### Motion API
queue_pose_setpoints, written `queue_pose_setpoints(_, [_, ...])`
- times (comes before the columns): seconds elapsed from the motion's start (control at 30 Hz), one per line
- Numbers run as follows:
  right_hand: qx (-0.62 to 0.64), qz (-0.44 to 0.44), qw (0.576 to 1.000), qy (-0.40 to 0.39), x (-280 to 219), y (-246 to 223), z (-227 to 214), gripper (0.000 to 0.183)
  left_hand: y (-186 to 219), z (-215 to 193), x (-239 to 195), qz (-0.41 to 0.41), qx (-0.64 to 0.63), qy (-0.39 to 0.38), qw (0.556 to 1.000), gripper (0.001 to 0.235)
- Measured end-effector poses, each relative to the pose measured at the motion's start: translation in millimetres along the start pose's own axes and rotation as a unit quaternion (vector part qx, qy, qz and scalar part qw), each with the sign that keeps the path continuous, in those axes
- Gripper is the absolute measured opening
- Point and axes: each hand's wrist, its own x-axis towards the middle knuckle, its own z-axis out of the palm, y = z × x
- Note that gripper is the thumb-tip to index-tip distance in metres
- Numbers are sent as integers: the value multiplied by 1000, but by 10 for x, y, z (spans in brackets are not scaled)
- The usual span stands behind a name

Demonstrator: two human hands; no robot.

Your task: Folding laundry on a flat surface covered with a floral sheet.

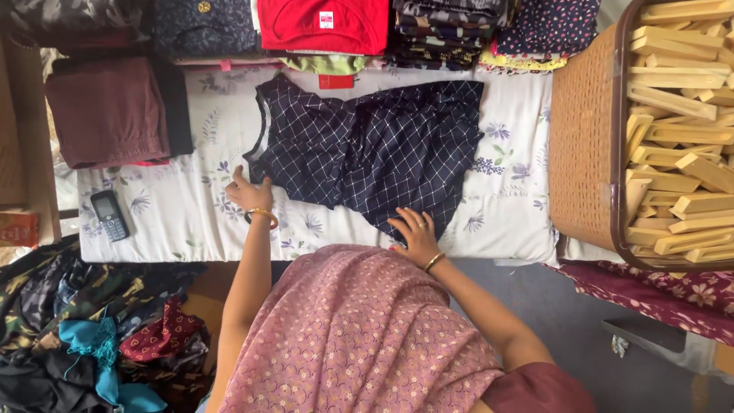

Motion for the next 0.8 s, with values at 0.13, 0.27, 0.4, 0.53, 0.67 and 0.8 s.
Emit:
queue_pose_setpoints(0.13, [-68, 30, 997, 24, -250, 164, 179, 43, 112, 59, 31, -21, -116, -3, 993, 92])
queue_pose_setpoints(0.27, [-75, 24, 996, 35, -198, 497, 98, 44, 11, 237, 297, -18, -167, -73, 983, 84])
queue_pose_setpoints(0.4, [-69, 92, 992, 60, -147, 869, -96, 12, 44, -31, 532, -36, -269, -112, 956, 70])
queue_pose_setpoints(0.53, [155, 175, 972, -27, -168, 948, -456, 15, -52, -652, 551, -105, -372, -164, 907, 65])
queue_pose_setpoints(0.67, [146, 206, 943, -217, -118, 780, -446, 18, -554, -611, 631, -86, -274, -181, 941, 61])
queue_pose_setpoints(0.8, [185, 167, 947, -202, 59, 767, -437, 21, -380, -631, 445, -85, -105, -118, 984, 58])
